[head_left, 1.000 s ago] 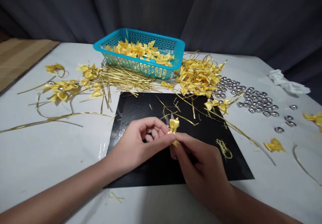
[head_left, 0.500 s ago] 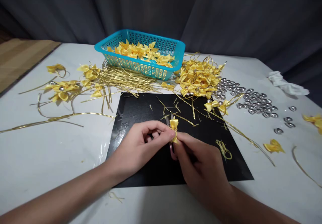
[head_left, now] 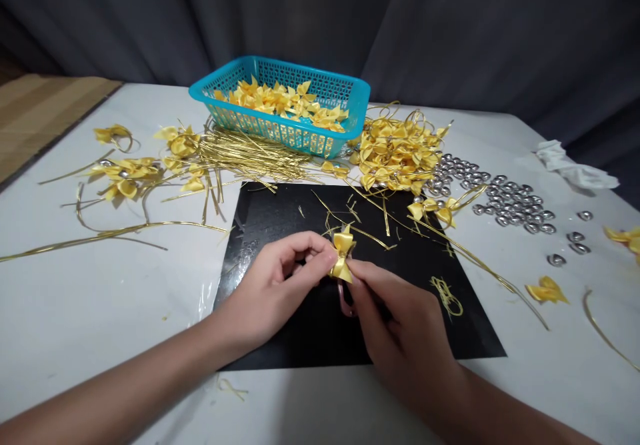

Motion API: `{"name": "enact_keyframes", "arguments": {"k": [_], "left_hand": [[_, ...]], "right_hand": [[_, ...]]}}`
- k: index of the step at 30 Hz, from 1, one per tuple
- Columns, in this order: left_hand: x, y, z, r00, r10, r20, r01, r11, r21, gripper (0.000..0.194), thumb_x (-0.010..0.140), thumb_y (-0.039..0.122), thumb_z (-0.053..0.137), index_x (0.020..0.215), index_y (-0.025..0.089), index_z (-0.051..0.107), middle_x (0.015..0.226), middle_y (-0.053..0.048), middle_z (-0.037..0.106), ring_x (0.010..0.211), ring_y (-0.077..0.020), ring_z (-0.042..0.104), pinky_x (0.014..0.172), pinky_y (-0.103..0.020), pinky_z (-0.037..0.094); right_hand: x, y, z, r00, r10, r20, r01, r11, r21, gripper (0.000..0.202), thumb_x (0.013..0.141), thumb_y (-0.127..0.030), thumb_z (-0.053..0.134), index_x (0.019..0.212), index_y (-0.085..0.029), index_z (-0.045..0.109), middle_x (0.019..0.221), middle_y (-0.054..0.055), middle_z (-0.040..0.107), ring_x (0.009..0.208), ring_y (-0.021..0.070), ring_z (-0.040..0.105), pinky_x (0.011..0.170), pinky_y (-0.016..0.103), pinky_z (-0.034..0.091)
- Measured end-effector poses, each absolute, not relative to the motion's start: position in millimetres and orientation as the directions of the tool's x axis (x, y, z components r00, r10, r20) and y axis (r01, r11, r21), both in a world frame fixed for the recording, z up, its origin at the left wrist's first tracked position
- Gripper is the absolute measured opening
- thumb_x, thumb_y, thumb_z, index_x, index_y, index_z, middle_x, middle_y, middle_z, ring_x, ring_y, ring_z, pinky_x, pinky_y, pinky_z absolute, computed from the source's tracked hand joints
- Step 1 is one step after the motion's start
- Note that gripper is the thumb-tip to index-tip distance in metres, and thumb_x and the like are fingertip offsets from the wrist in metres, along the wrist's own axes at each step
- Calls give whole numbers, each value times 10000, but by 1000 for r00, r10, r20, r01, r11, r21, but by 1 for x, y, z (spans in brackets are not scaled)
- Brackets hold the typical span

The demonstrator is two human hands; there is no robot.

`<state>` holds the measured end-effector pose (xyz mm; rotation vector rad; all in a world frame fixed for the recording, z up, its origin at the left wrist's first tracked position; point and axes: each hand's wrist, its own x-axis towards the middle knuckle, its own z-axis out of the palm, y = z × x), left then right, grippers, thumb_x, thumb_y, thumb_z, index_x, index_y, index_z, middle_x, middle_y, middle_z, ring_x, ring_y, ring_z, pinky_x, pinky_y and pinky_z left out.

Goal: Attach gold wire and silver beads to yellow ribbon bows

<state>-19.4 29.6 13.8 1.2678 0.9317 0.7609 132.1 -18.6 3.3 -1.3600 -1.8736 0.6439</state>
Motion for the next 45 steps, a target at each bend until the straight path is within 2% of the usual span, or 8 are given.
{"name": "enact_keyframes", "arguments": {"k": [7, 14, 21, 38, 45], "left_hand": [[-23, 28, 13, 474, 869, -139, -17, 167, 986, 231, 883, 287, 481, 680, 177, 489, 628, 42, 446, 597, -89, 391, 567, -190, 339], [-23, 27, 13, 477, 869, -132, -20, 161, 987, 255, 889, 265, 450, 648, 181, 451, 615, 39, 412, 608, -102, 377, 576, -207, 322], [-23, 27, 14, 502, 856, -124, -47, 171, 984, 258, 881, 250, 452, 633, 177, 452, 622, 37, 438, 608, -101, 392, 577, -205, 334], [-21, 27, 15, 510, 849, -137, -113, 224, 968, 253, 869, 199, 464, 618, 171, 475, 584, 39, 431, 565, -90, 408, 563, -200, 361], [-22, 27, 15, 488, 858, -162, 6, 183, 983, 213, 845, 220, 497, 641, 163, 479, 611, 44, 435, 588, -82, 380, 555, -195, 324]], "right_hand": [[132, -18, 3, -220, 937, 271, 551, 349, -758, 170, 884, -68, 438, 778, -186, 498, 665, -34, 523, 603, 67, 496, 595, 171, 404], [134, -24, 3, -178, 919, 351, 473, 393, -789, 235, 860, -28, 448, 955, -219, 549, 724, -28, 533, 630, 77, 501, 595, 193, 413], [134, -24, 3, -198, 927, 320, 478, 376, -794, 169, 849, -32, 448, 828, -182, 524, 676, -19, 510, 592, 83, 476, 552, 214, 392], [134, -24, 3, -206, 928, 309, 509, 371, -776, 163, 852, -40, 442, 788, -177, 504, 694, -11, 553, 596, 76, 504, 542, 203, 400], [135, -23, 4, -202, 925, 321, 498, 379, -780, 165, 858, -51, 438, 766, -173, 499, 668, -17, 536, 587, 73, 490, 542, 201, 399]]}}
